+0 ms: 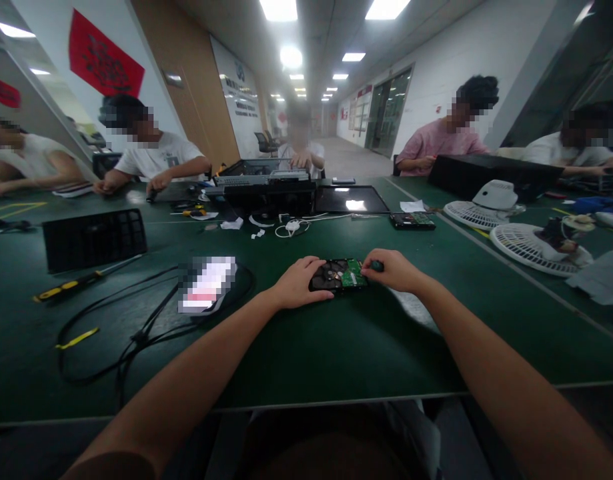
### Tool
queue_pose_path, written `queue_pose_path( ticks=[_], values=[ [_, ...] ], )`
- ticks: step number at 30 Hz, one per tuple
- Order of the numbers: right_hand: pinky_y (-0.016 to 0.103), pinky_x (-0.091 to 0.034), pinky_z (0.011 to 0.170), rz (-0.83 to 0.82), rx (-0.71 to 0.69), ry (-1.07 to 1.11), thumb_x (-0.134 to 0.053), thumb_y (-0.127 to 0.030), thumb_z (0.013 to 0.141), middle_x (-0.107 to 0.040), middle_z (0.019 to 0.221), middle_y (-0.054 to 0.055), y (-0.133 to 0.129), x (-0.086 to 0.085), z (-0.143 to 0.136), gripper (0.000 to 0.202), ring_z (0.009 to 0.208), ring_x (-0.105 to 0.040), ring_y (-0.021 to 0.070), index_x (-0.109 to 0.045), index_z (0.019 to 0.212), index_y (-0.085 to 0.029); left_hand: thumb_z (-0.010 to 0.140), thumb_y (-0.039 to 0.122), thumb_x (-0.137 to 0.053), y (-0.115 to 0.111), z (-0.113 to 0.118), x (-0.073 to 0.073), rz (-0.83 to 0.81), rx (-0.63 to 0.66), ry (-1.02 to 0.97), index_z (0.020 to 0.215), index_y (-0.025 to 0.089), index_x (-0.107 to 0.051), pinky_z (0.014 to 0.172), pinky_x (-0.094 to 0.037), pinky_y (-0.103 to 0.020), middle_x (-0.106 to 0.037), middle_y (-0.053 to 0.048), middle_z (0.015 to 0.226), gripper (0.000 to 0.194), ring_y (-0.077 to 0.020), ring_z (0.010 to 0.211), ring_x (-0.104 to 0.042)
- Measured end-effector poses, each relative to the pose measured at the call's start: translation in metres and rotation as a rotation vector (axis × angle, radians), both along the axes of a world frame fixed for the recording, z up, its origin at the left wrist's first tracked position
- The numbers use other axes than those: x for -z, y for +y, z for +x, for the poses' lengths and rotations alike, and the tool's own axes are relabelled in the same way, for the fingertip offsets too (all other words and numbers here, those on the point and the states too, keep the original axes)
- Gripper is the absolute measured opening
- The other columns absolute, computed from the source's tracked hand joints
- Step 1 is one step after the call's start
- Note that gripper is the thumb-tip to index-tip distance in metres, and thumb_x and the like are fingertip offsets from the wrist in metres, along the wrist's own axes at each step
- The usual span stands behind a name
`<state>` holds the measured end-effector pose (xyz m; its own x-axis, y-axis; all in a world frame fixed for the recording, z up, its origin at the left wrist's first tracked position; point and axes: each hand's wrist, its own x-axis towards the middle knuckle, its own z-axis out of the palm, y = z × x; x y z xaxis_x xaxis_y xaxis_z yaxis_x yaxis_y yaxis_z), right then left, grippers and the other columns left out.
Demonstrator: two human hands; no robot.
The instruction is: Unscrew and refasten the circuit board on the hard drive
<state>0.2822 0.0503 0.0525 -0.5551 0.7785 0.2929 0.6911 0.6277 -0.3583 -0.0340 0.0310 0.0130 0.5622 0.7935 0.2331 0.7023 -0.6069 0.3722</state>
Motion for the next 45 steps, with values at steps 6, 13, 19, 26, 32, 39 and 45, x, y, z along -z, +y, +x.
queue_pose_path(
  ticks=[6, 13, 19, 26, 32, 39, 45],
  values=[
    [0.036, -0.055, 0.09, 0.011, -0.069, -0.008, -0.071, -0.027, 0.089, -0.076, 0.105, 0.008, -0.001, 0.0, -0.003, 0.009, 0.095, -0.072, 0.0233, -0.079, 0.092, -0.022, 0.083, 0.08, -0.069, 0.002, -0.001, 0.002, 0.001, 0.006, 0.002, 0.156, 0.02, -0.047, 0.118, -0.043, -0.054, -0.048, -0.018, 0.157, 0.097, -0.0388, 0.141, -0.049],
    [0.033, -0.052, 0.089, 0.053, -0.057, -0.076, -0.065, -0.025, 0.092, -0.077, 0.102, 0.008, -0.002, 0.001, -0.009, 0.012, 0.095, -0.071, 0.0232, -0.076, 0.093, -0.021, 0.085, 0.077, -0.068, 0.0, 0.001, 0.0, 0.016, 0.007, 0.003, 0.155, 0.017, -0.049, 0.12, -0.041, -0.053, -0.049, -0.019, 0.156, 0.094, -0.0382, 0.143, -0.049],
    [0.029, -0.047, 0.072, -0.005, 0.135, -0.067, -0.069, -0.027, 0.087, -0.078, 0.088, 0.004, -0.003, -0.003, -0.002, 0.01, 0.077, -0.069, 0.0193, -0.076, 0.091, -0.021, 0.085, 0.079, -0.067, 0.001, -0.001, 0.001, 0.002, 0.005, 0.008, 0.156, 0.021, -0.048, 0.118, -0.043, -0.055, -0.047, -0.017, 0.157, 0.094, -0.0389, 0.142, -0.049],
    [0.026, -0.045, 0.07, 0.013, 0.096, -0.014, -0.069, -0.025, 0.086, -0.077, 0.085, 0.002, -0.005, 0.002, -0.007, 0.008, 0.074, -0.067, 0.0166, -0.075, 0.088, -0.021, 0.085, 0.078, -0.067, 0.0, -0.001, 0.001, 0.015, 0.013, -0.008, 0.156, 0.021, -0.048, 0.118, -0.043, -0.054, -0.048, -0.017, 0.156, 0.093, -0.0391, 0.142, -0.049],
    [0.028, -0.048, 0.077, 0.01, 0.066, 0.006, -0.072, -0.025, 0.087, -0.078, 0.091, 0.001, -0.005, 0.004, -0.01, 0.007, 0.081, -0.07, 0.0179, -0.076, 0.092, -0.023, 0.085, 0.079, -0.067, 0.001, -0.001, 0.002, 0.015, 0.013, 0.006, 0.156, 0.02, -0.048, 0.117, -0.044, -0.054, -0.048, -0.017, 0.156, 0.094, -0.0384, 0.141, -0.05],
    [0.031, -0.051, 0.084, -0.019, 0.028, -0.009, -0.071, -0.024, 0.09, -0.08, 0.098, 0.001, -0.003, 0.004, -0.01, 0.009, 0.089, -0.073, 0.0193, -0.078, 0.096, -0.025, 0.086, 0.077, -0.068, 0.0, 0.001, 0.002, 0.035, 0.01, 0.009, 0.154, 0.019, -0.049, 0.117, -0.044, -0.054, -0.049, -0.018, 0.155, 0.091, -0.0382, 0.14, -0.051],
    [0.032, -0.052, 0.087, -0.025, 0.02, -0.014, -0.071, -0.022, 0.09, -0.081, 0.101, 0.001, -0.004, 0.004, -0.01, 0.011, 0.091, -0.074, 0.0194, -0.078, 0.098, -0.026, 0.085, 0.078, -0.067, 0.001, 0.0, 0.002, 0.02, 0.006, 0.006, 0.155, 0.019, -0.048, 0.118, -0.043, -0.054, -0.049, -0.018, 0.156, 0.093, -0.0383, 0.141, -0.05]
  ],
)
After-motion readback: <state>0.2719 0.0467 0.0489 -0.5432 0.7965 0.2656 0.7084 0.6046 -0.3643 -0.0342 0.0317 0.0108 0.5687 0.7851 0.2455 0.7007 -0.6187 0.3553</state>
